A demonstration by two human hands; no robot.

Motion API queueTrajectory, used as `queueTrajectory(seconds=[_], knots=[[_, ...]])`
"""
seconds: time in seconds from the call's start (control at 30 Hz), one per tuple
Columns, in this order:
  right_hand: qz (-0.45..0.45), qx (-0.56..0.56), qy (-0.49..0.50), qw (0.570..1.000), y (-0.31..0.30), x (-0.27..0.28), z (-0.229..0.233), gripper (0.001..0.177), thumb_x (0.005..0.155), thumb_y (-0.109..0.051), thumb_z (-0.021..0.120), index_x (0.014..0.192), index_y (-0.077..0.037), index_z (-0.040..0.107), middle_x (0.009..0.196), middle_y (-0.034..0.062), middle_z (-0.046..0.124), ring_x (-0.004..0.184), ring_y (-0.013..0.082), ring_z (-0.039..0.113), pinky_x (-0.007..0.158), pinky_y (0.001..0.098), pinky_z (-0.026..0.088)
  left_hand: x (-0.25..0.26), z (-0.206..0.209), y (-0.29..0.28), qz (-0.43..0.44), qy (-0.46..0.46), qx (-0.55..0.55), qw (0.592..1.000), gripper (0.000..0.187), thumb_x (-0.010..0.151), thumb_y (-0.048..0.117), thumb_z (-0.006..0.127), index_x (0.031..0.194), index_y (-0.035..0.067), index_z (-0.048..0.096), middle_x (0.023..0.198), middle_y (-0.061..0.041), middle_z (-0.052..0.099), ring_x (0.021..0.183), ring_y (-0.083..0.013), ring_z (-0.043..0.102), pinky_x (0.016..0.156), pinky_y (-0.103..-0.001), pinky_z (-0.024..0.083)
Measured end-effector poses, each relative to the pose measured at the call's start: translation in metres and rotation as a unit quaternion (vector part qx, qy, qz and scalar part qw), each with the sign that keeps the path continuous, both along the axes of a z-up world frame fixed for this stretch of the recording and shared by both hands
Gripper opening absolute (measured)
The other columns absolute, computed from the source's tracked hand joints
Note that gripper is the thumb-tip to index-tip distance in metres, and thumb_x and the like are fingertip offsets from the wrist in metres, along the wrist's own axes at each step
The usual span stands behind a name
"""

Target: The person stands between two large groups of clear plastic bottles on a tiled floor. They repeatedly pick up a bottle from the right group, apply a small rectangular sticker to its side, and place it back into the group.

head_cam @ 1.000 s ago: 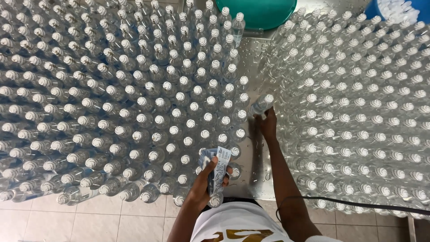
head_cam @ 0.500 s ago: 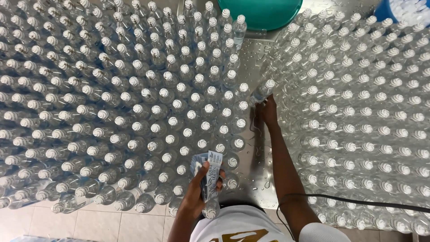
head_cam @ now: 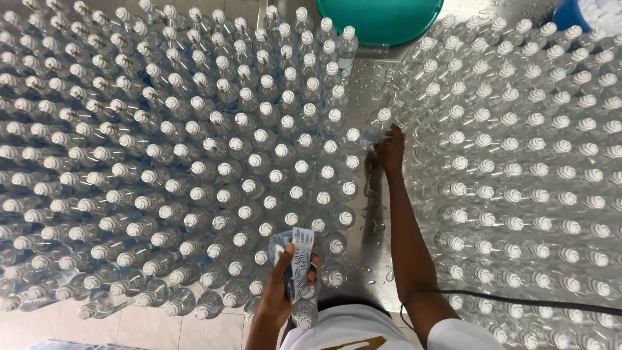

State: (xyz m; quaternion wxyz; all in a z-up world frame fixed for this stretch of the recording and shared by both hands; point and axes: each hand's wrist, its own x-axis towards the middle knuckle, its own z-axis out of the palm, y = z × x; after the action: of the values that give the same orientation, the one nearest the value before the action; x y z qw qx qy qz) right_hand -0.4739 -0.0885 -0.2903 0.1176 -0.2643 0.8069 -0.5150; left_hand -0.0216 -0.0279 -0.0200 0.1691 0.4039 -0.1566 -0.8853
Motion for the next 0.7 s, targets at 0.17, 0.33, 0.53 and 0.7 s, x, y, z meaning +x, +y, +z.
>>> queueTrajectory(seconds=[0.17, 0.33, 0.53, 0.7], knots=[[0.042, 0.021, -0.064, 0.997, -0.016, -0.005, -0.012, 0.040, 0.089, 0.006, 0.056, 0.127, -0.003, 0.062, 0.118, 0.0155, 0.071, 0.106, 0.0286, 0.073, 0.078, 0.0390, 0.061, -0.002, 0.004, -0.002, 0.004, 0.011, -0.013, 1.000, 0.065, 0.103, 0.050, 0.058, 0.141, -0.002, 0.065, 0.097, -0.013, 0.074, 0.068, -0.0158, 0.065, 0.062, -0.030, 0.053], [0.242, -0.019, -0.069, 0.968, -0.053, -0.035, -0.096, 0.073, 0.087, 0.027, 0.048, 0.153, -0.002, 0.054, 0.154, 0.0153, 0.058, 0.128, 0.0318, 0.067, 0.101, 0.0469, 0.058, -0.003, -0.004, 0.002, 0.012, 0.010, 0.006, 1.000, 0.065, 0.103, 0.049, 0.059, 0.142, -0.001, 0.065, 0.098, -0.014, 0.075, 0.069, -0.0163, 0.066, 0.062, -0.030, 0.054], [0.280, 0.172, -0.049, 0.943, -0.052, -0.008, 0.029, 0.056, 0.100, 0.016, 0.049, 0.154, 0.000, 0.053, 0.147, 0.0233, 0.065, 0.134, 0.0338, 0.068, 0.103, 0.0492, 0.058, -0.005, -0.014, 0.005, 0.020, 0.033, 0.004, 0.999, 0.063, 0.105, 0.048, 0.057, 0.142, -0.002, 0.065, 0.099, -0.014, 0.075, 0.068, -0.0161, 0.066, 0.060, -0.029, 0.054], [-0.034, 0.040, 0.151, 0.987, -0.024, -0.010, 0.128, 0.034, 0.103, 0.000, 0.071, 0.136, -0.007, 0.069, 0.108, 0.0089, 0.080, 0.090, 0.0230, 0.079, 0.071, 0.0343, 0.067, -0.002, -0.009, 0.003, 0.028, -0.002, 0.003, 1.000, 0.059, 0.107, 0.047, 0.054, 0.139, -0.001, 0.064, 0.099, -0.017, 0.074, 0.069, -0.0193, 0.063, 0.063, -0.034, 0.051]])
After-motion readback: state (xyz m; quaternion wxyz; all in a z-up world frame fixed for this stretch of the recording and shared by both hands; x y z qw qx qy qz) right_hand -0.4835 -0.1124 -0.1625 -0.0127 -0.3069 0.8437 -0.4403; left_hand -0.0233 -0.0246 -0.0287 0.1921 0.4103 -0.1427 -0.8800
